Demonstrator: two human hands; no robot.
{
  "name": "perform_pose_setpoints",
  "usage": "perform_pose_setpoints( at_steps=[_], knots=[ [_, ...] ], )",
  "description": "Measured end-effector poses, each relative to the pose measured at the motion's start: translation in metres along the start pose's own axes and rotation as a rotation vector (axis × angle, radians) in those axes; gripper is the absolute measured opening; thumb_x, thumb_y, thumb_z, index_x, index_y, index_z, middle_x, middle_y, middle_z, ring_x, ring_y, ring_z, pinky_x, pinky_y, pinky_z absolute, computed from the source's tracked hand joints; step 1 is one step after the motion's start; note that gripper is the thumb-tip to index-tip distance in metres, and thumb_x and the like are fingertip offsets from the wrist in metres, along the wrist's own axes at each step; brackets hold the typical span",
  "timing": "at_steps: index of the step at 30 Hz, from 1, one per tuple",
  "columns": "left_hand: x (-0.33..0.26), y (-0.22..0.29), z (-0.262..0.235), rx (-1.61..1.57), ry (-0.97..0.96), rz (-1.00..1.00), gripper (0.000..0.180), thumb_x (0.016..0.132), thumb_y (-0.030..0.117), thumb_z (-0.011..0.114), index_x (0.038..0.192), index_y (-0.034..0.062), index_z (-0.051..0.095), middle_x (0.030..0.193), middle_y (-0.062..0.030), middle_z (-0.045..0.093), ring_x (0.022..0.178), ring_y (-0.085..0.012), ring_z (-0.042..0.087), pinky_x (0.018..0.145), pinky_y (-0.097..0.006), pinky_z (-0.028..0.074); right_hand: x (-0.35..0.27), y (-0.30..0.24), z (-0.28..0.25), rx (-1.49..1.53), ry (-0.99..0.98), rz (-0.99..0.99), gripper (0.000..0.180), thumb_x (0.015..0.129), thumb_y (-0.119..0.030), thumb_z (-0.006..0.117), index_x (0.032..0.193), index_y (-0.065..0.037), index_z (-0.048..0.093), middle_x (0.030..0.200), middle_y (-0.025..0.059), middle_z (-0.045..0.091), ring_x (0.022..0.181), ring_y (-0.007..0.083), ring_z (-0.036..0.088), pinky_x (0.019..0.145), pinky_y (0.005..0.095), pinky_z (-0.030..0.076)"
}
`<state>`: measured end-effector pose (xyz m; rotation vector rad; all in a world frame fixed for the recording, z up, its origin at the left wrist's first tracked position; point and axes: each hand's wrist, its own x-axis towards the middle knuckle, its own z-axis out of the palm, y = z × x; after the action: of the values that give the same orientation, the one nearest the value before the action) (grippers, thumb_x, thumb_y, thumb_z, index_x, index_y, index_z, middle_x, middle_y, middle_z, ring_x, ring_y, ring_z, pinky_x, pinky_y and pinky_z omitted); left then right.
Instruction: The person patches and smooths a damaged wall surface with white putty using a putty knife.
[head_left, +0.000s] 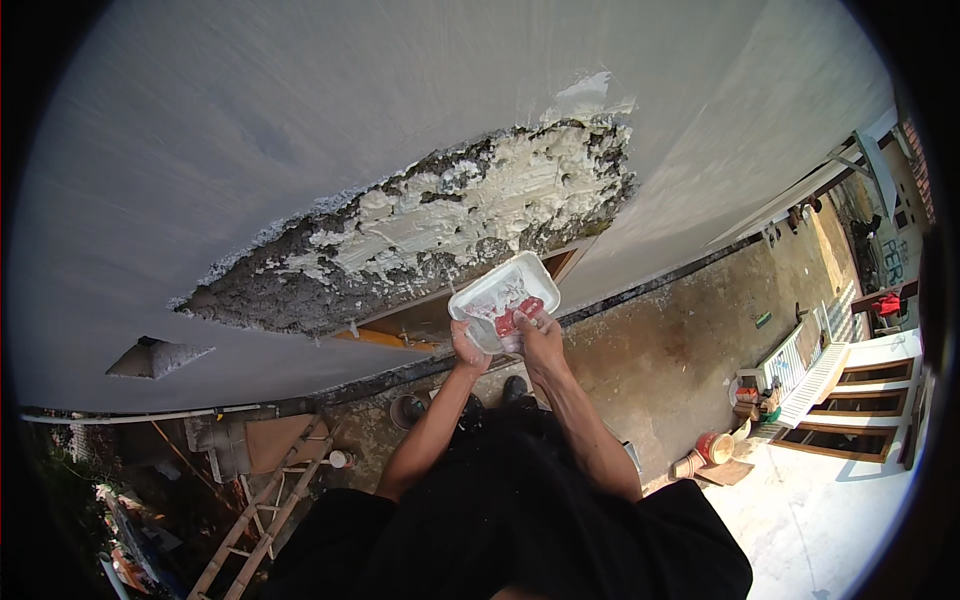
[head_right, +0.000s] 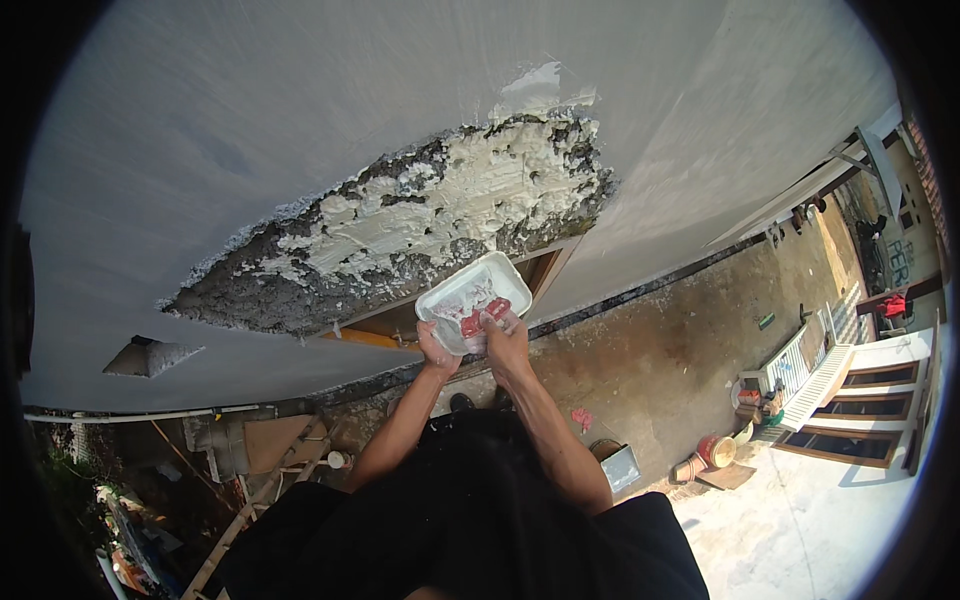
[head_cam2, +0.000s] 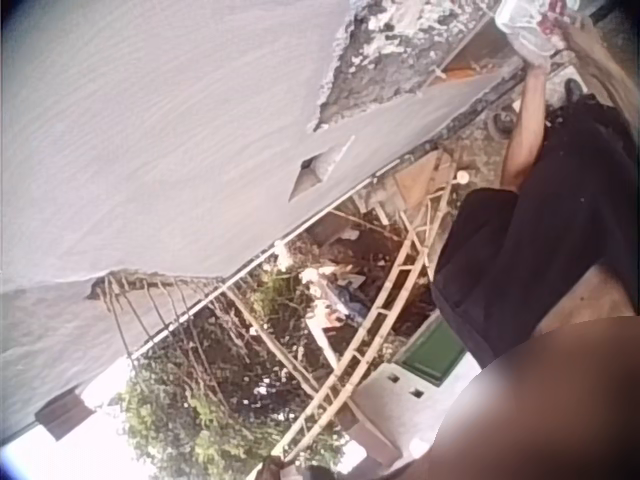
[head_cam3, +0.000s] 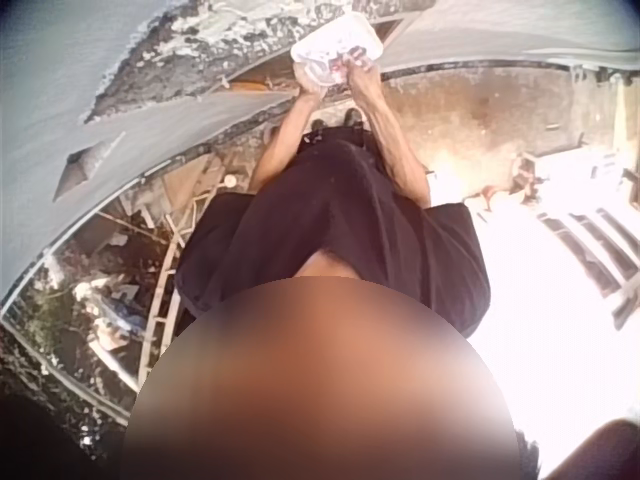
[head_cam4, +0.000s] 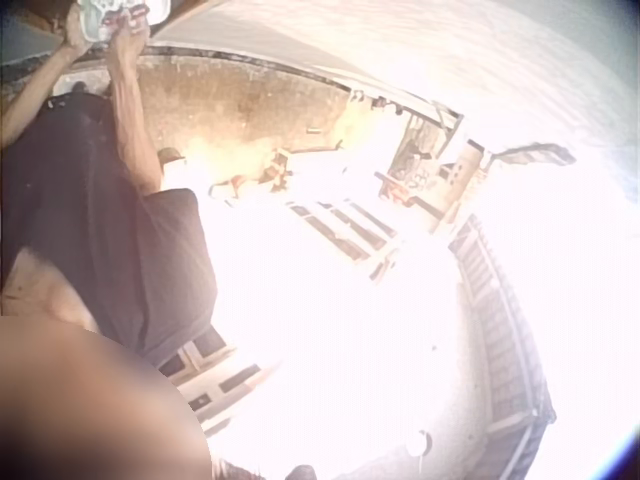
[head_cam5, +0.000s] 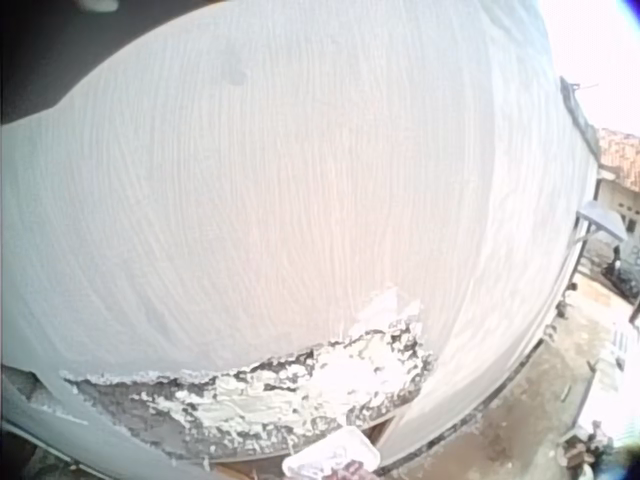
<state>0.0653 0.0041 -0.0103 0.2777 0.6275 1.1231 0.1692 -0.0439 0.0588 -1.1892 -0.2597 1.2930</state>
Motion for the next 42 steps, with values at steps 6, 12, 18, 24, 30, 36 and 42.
perform_pose_setpoints(
  at_steps=[6,12,18,24,30,36,42],
  knots=[
    [-0.001,0.001,0.005,0.014,-0.061,-0.004,0.062,0.075,0.033,0.040,0.129,0.0050,0.042,0.125,-0.0133,0.051,0.118,-0.0311,0.048,0.104,-0.046,0.035,-0.001,-0.001,-0.003,0.057,0.005,0.038,0.013,0.091,-0.010,0.055,0.101,-0.003,0.058,0.085,0.0049,0.065,0.063,0.0116,0.061,0.052,0.0244,0.050],
    [0.003,0.000,0.005,0.033,-0.032,0.001,0.061,0.074,0.032,0.040,0.129,0.0068,0.042,0.125,-0.0127,0.050,0.118,-0.0308,0.047,0.104,-0.046,0.035,-0.002,-0.004,-0.004,0.037,-0.012,-0.012,0.012,0.091,-0.012,0.056,0.100,-0.004,0.058,0.083,0.0042,0.065,0.060,0.0106,0.060,0.049,0.0238,0.048],
    [0.007,-0.003,0.011,0.083,-0.055,-0.020,0.062,0.073,0.032,0.040,0.130,0.0080,0.041,0.127,-0.0125,0.049,0.119,-0.0309,0.046,0.103,-0.046,0.035,-0.003,-0.009,-0.008,0.036,0.007,-0.063,0.013,0.091,-0.013,0.056,0.100,-0.003,0.057,0.080,0.0041,0.064,0.057,0.0105,0.059,0.047,0.0238,0.048],
    [0.014,-0.004,0.016,0.033,-0.114,-0.046,0.065,0.072,0.034,0.042,0.132,0.0088,0.041,0.127,-0.0121,0.049,0.120,-0.0314,0.046,0.104,-0.046,0.035,-0.002,-0.020,-0.020,0.031,0.010,-0.104,0.016,0.091,-0.013,0.056,0.103,-0.003,0.057,0.080,0.0046,0.064,0.056,0.0106,0.059,0.045,0.0246,0.049],
    [0.024,-0.001,0.042,0.002,-0.171,0.000,0.066,0.072,0.036,0.044,0.131,0.0065,0.044,0.131,-0.0125,0.049,0.122,-0.0322,0.045,0.104,-0.046,0.033,-0.005,-0.033,-0.041,-0.016,-0.027,-0.119,0.016,0.091,-0.014,0.056,0.104,-0.003,0.057,0.075,0.0036,0.063,0.052,0.0097,0.057,0.044,0.0238,0.047],
    [0.037,-0.007,0.038,-0.034,-0.213,-0.001,0.064,0.074,0.036,0.043,0.131,0.0068,0.044,0.130,-0.0124,0.050,0.121,-0.0320,0.046,0.104,-0.046,0.034,0.000,-0.041,-0.056,-0.044,-0.006,-0.128,0.015,0.092,-0.012,0.054,0.103,-0.003,0.058,0.076,0.0021,0.063,0.052,0.0088,0.055,0.045,0.0229,0.046],
    [0.039,-0.014,0.038,0.020,-0.075,-0.009,0.060,0.077,0.037,0.042,0.129,0.0070,0.046,0.128,-0.0119,0.051,0.119,-0.0318,0.047,0.101,-0.046,0.037,0.011,-0.047,-0.064,-0.027,0.038,-0.159,0.018,0.092,-0.011,0.054,0.106,-0.002,0.058,0.082,0.0019,0.064,0.059,0.0079,0.057,0.049,0.0232,0.047]
  ],
)
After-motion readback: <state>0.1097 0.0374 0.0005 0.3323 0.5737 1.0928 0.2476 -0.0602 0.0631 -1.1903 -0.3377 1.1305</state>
